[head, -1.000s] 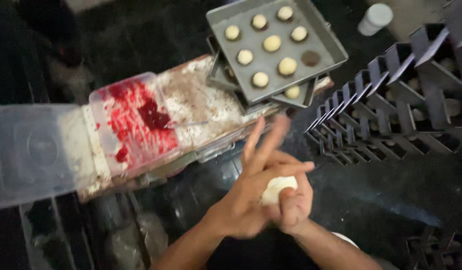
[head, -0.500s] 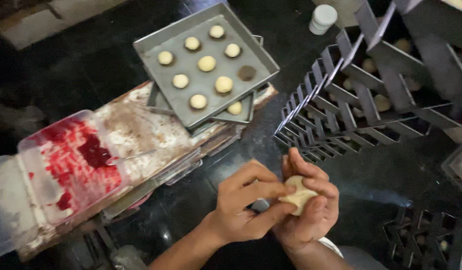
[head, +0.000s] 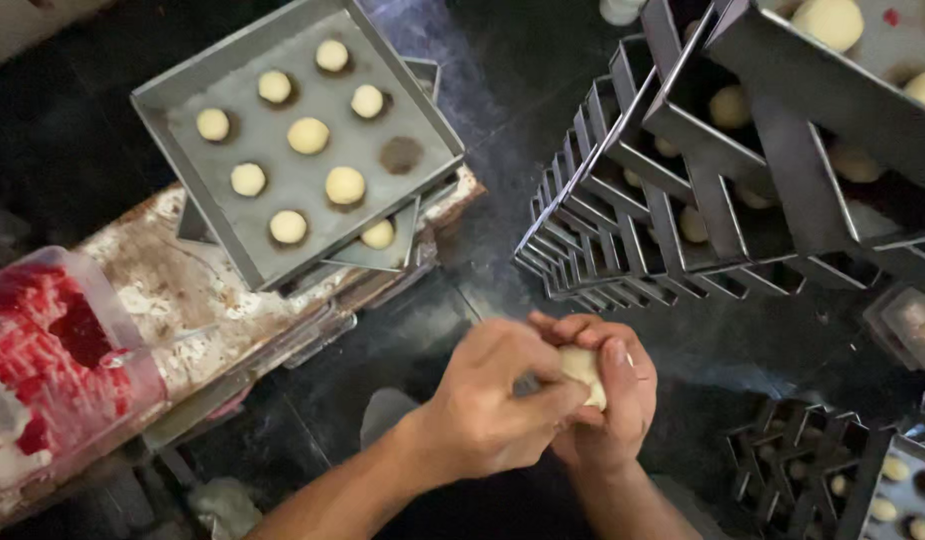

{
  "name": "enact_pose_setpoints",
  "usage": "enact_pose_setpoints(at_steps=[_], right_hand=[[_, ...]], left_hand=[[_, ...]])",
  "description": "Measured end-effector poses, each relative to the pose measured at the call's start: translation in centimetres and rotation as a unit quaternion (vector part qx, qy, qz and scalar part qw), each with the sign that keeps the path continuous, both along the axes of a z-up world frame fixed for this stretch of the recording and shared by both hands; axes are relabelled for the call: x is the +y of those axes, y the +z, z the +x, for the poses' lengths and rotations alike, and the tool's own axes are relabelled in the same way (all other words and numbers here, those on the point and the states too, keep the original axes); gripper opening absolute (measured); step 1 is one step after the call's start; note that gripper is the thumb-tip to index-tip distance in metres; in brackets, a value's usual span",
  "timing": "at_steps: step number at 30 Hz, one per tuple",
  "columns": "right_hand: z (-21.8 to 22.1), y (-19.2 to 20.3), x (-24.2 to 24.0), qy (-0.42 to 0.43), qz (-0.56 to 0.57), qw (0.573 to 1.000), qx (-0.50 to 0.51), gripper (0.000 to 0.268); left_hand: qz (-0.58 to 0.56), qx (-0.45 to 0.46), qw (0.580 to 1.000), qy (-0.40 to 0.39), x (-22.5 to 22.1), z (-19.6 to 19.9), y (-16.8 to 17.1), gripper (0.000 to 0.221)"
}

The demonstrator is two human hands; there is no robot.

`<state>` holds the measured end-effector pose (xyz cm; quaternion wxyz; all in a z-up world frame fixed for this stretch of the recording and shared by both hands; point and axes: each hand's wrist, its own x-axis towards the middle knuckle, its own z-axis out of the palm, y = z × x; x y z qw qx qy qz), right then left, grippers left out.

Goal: The person prepares bread dough by filling small rounds of dough with a red jam using a spoon, closing the dough around the filling, and then arranging the filled dough balls into a metal baking tray.

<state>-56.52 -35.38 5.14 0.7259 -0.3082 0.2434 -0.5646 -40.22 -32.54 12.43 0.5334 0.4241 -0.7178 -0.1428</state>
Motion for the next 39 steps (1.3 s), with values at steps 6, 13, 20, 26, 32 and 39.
enact_pose_setpoints(at_steps=[6,13,20,26,32,39], right_hand=[[-0.7,-2.1,-2.4,0.005,-0.049,0.997,-0.061,0.027],[1.3,-3.9,-5.3,0.093,0.071,0.982,-0.148,0.026],[8.3,-6.1,-9.5,0.115,0.145,0.982,-0.023,0.023],[19.9,-12.5,-16.8,0.151,0.095,0.918,0.354,0.021],[30.1,-16.7,-26.8,0.24,-0.494,0.6,0.582,0.037],[31.9,-16.1,-30.4,0.413,-0.469,0.509,0.592,0.085]], left_hand=[[0.234,0.204,0.946,-0.094,-4.3,-0.2,-1.0,0.069],[0.309,0.369,0.852,-0.207,-7.3,3.5,-7.0,0.106],[0.328,0.371,0.867,-0.046,-8.5,8.6,-12.1,0.079],[0.362,0.426,0.8,0.219,-8.0,16.9,-18.1,0.066],[0.345,0.157,0.835,0.398,-4.3,25.6,-20.6,0.045],[0.335,0.123,0.83,0.43,-3.7,26.9,-22.9,0.038]])
